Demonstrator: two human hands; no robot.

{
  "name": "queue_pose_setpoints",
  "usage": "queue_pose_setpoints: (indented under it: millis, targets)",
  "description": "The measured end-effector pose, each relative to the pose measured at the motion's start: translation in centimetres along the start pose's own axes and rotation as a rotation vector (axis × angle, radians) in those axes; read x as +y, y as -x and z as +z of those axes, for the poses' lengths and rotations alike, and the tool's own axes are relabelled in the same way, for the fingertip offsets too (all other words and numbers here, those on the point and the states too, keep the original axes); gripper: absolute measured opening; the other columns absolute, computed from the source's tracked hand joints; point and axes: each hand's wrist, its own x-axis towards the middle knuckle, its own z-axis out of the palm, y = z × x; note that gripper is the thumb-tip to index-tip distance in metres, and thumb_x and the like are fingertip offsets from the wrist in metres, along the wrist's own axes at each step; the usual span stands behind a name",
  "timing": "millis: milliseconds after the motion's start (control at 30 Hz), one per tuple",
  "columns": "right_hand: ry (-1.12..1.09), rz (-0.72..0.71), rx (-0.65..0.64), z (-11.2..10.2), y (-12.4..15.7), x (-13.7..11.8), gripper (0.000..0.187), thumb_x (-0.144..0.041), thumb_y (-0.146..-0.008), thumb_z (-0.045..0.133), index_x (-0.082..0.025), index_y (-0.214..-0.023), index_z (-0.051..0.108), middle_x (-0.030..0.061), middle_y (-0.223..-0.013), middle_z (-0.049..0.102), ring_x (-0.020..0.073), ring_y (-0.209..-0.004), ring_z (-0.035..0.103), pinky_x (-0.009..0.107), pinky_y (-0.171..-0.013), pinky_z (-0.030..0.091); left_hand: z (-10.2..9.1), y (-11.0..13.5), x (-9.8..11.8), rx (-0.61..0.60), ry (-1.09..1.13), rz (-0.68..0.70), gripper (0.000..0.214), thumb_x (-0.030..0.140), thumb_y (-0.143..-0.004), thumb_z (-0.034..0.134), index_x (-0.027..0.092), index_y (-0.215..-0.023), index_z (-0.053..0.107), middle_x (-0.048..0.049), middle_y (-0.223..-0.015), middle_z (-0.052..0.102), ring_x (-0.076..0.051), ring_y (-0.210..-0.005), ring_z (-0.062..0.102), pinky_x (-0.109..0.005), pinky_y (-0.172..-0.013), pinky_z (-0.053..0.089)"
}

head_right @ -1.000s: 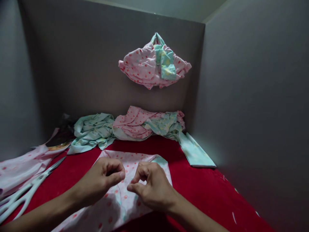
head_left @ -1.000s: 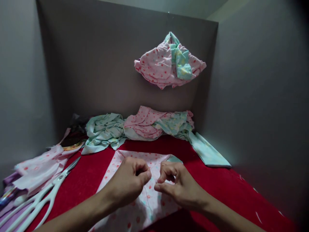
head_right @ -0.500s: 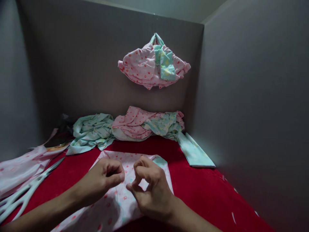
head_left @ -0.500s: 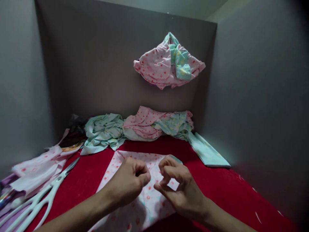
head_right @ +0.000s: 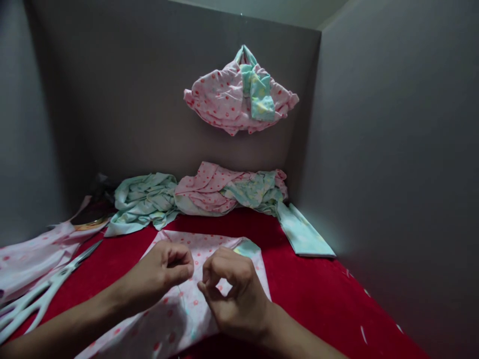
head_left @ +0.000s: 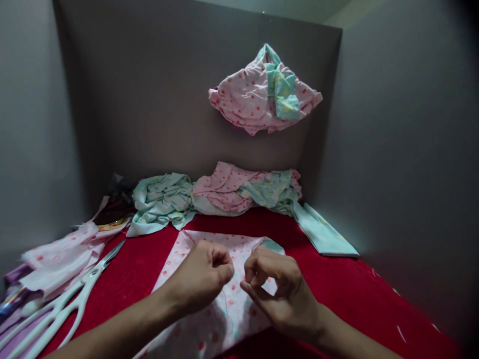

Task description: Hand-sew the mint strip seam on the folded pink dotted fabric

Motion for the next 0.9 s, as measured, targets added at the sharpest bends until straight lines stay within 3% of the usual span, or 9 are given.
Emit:
queue_pose_setpoints:
  millis: [200, 433, 533, 600, 733, 900]
  targets:
    - [-0.01, 0.038, 0.029, -0.7, -0.5, 0.2, 0.024, -0.004, -0.068, 0.058, -0.019, -0.059, 0.041, -0.0013, -0.06, 0.052, 0.0107, -0.057, 0.049, 0.025, -0.055, 0.039, -1.8, -0.5, 0.2, 0.118, 0.01, -0.035, 0.012, 0.026, -0.059, 0.049, 0.017, -0.053, 0.045, 0.0088, -0.042, 0.03, -0.006, -0.04, 0.022, -0.02, -0.04, 0.017]
    - [-0.017, 0.078, 0.031, -2.2, -1.3, 0.5, 0.023, -0.008, -0.069, 0.061, -0.019, -0.057, 0.044, -0.0021, -0.061, 0.053, 0.0109, -0.057, 0.05, 0.026, -0.054, 0.04, -2.9, -0.4, 0.8, 0.114, 0.049, -0.046, 0.017, 0.032, -0.058, 0.054, 0.017, -0.053, 0.048, 0.009, -0.04, 0.031, -0.005, -0.037, 0.022, -0.019, -0.038, 0.016]
    - [0.011, 0.114, 0.123, -3.8, -1.9, 1.4, 0.022, -0.012, -0.071, 0.063, -0.018, -0.057, 0.047, -0.0018, -0.064, 0.054, 0.0114, -0.061, 0.052, 0.026, -0.056, 0.041, -3.8, -0.4, 1.0, 0.077, 0.066, -0.066, 0.017, 0.033, -0.056, 0.057, 0.015, -0.054, 0.055, 0.0079, -0.04, 0.034, -0.005, -0.037, 0.022, -0.019, -0.038, 0.016]
    - [0.053, 0.145, 0.243, -5.4, -2.2, 2.7, 0.023, -0.015, -0.071, 0.064, -0.018, -0.057, 0.046, -0.0025, -0.066, 0.053, 0.0108, -0.063, 0.051, 0.025, -0.057, 0.041, -4.8, -0.6, 1.1, 0.105, 0.064, -0.084, 0.018, 0.033, -0.054, 0.057, 0.015, -0.055, 0.057, 0.008, -0.038, 0.033, -0.005, -0.037, 0.02, -0.019, -0.038, 0.014]
    - [0.156, 0.221, 0.463, -9.3, -2.4, 6.3, 0.025, -0.021, -0.075, 0.066, -0.016, -0.059, 0.047, -0.0048, -0.066, 0.052, 0.0096, -0.06, 0.05, 0.025, -0.056, 0.044, -7.7, -1.0, 0.9, 0.275, 0.018, -0.092, 0.017, 0.032, -0.054, 0.056, 0.015, -0.051, 0.054, 0.007, -0.04, 0.032, -0.005, -0.039, 0.021, -0.019, -0.04, 0.012]
    - [0.363, 0.464, 0.63, -13.5, -1.0, 12.1, 0.015, -0.028, -0.086, 0.055, -0.015, -0.09, 0.059, 0.002, -0.088, 0.061, 0.0134, -0.073, 0.059, 0.031, -0.065, 0.051, -11.7, -1.1, -0.1, 0.46, -0.099, -0.125, 0.015, 0.028, -0.055, 0.057, 0.014, -0.05, 0.053, 0.0073, -0.038, 0.029, -0.005, -0.039, 0.02, -0.02, -0.041, 0.01]
